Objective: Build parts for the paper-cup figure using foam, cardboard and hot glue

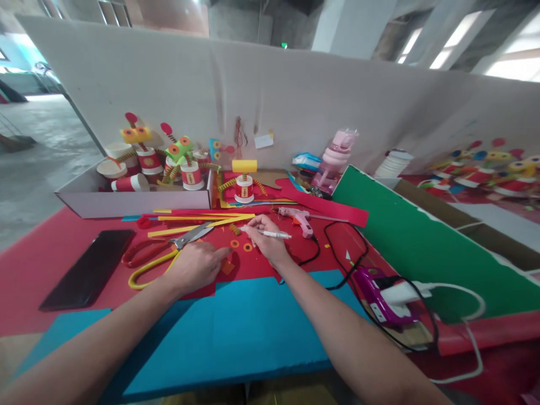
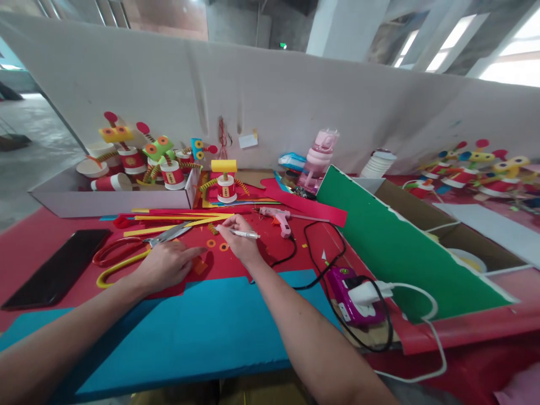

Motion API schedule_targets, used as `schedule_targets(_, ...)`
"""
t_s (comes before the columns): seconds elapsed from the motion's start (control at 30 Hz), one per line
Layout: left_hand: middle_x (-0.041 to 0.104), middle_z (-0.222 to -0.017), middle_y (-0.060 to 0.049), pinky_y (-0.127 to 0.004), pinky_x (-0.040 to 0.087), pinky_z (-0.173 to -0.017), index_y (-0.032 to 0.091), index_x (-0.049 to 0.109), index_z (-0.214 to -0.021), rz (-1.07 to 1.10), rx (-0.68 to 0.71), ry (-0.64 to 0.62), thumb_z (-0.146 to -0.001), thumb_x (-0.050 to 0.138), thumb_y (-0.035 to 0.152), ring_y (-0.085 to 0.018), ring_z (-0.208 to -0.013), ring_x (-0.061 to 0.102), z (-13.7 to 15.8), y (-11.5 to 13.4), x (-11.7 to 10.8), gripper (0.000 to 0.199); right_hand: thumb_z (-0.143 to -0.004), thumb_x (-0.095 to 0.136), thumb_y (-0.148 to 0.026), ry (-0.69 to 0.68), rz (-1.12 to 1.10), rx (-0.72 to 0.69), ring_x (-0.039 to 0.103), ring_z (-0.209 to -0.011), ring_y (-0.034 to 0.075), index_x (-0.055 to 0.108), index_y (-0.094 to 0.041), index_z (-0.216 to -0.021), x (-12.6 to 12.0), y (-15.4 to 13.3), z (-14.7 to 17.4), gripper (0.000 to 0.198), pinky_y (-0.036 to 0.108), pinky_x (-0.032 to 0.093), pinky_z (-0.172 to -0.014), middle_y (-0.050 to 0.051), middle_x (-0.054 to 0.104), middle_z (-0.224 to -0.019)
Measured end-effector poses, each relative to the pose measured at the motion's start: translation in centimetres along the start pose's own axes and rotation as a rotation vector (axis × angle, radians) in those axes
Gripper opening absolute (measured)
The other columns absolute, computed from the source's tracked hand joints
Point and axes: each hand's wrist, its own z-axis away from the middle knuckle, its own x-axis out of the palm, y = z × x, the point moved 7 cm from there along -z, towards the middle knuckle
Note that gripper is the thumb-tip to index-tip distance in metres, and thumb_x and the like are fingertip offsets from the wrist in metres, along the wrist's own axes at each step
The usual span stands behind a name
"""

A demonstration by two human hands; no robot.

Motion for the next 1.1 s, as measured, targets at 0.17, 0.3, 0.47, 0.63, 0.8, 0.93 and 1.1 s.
schedule_targets(0.17, 0.064, -0.066, -0.007, -0.026, 0.042, -0.056, 0.021, 0.059, -0.122, -0.043, -0.044, -0.045, -0.086, 0.038, 0.019, -0.019, -0.061, 0.061, 0.0, -0.3, 0.6, 0.041, -0.074, 0.065, -0.039, 0.004, 0.082, -0.009, 0.05, -0.054, 0.01, 0.056, -0.02, -0.074, -0.1, 0.5, -0.1, 0.022, 0.022, 0.04, -0.051, -0.003, 0.057, -0.063)
schedule_targets(0.3, 0.065, -0.066, -0.006, -0.026, 0.041, -0.054, 0.026, 0.055, -0.128, -0.042, -0.033, -0.09, -0.086, 0.038, 0.019, -0.02, -0.06, 0.061, -0.2, -0.4, 1.1, 0.045, -0.076, 0.064, -0.043, -0.037, 0.075, -0.005, 0.048, -0.05, 0.009, 0.054, -0.02, -0.075, 0.0, 1.0, -0.1, 0.025, 0.022, 0.039, -0.048, -0.004, 0.056, -0.062)
schedule_targets(0.47, 0.066, -0.069, -0.005, -0.026, 0.04, -0.056, 0.029, 0.055, -0.127, 0.009, -0.022, -0.099, -0.085, 0.04, 0.017, -0.02, -0.064, 0.062, -0.3, -0.6, 1.2, 0.046, -0.079, 0.061, -0.043, -0.139, 0.054, -0.011, 0.047, -0.048, 0.008, 0.054, -0.022, -0.082, 0.7, 0.6, 0.2, 0.022, 0.021, 0.037, -0.045, -0.005, 0.055, -0.063)
schedule_targets(0.63, 0.066, -0.072, -0.003, -0.026, 0.04, -0.057, 0.031, 0.057, -0.124, 0.085, 0.013, -0.094, -0.083, 0.042, 0.014, -0.019, -0.067, 0.063, -0.1, -0.8, 1.3, 0.047, -0.077, 0.063, -0.039, -0.126, 0.061, -0.017, 0.046, -0.052, 0.008, 0.052, -0.021, -0.074, 0.6, 0.5, 0.2, 0.022, 0.02, 0.036, -0.048, -0.005, 0.051, -0.061)
schedule_targets(0.8, 0.065, -0.07, -0.003, -0.024, 0.039, -0.056, 0.028, 0.059, -0.122, 0.113, 0.021, -0.072, -0.084, 0.043, 0.015, -0.017, -0.066, 0.062, 0.1, -0.7, 1.1, 0.043, -0.075, 0.064, -0.035, -0.127, 0.16, -0.031, 0.046, -0.051, 0.009, 0.047, -0.02, -0.067, 0.7, 0.7, 0.4, 0.024, 0.021, 0.034, -0.049, -0.006, 0.048, -0.056)
schedule_targets(0.93, 0.064, -0.069, -0.003, -0.026, 0.039, -0.057, 0.028, 0.059, -0.12, 0.096, 0.018, -0.083, -0.086, 0.041, 0.016, -0.018, -0.066, 0.062, 0.1, -0.6, 0.8, 0.041, -0.078, 0.06, -0.036, -0.148, 0.217, -0.031, 0.046, -0.05, 0.01, 0.045, -0.021, -0.066, 1.2, 0.5, 0.8, 0.024, 0.022, 0.032, -0.049, -0.006, 0.047, -0.055)
schedule_targets(1.1, 0.065, -0.069, -0.004, -0.026, 0.04, -0.057, 0.028, 0.057, -0.124, 0.101, 0.014, -0.087, -0.086, 0.041, 0.016, -0.019, -0.068, 0.063, 0.1, -0.5, 0.9, 0.043, -0.073, 0.061, -0.027, -0.086, 0.33, -0.064, 0.04, -0.051, 0.009, 0.042, -0.021, -0.063, 1.1, 0.1, 0.8, 0.022, 0.022, 0.029, -0.049, -0.007, 0.041, -0.055)
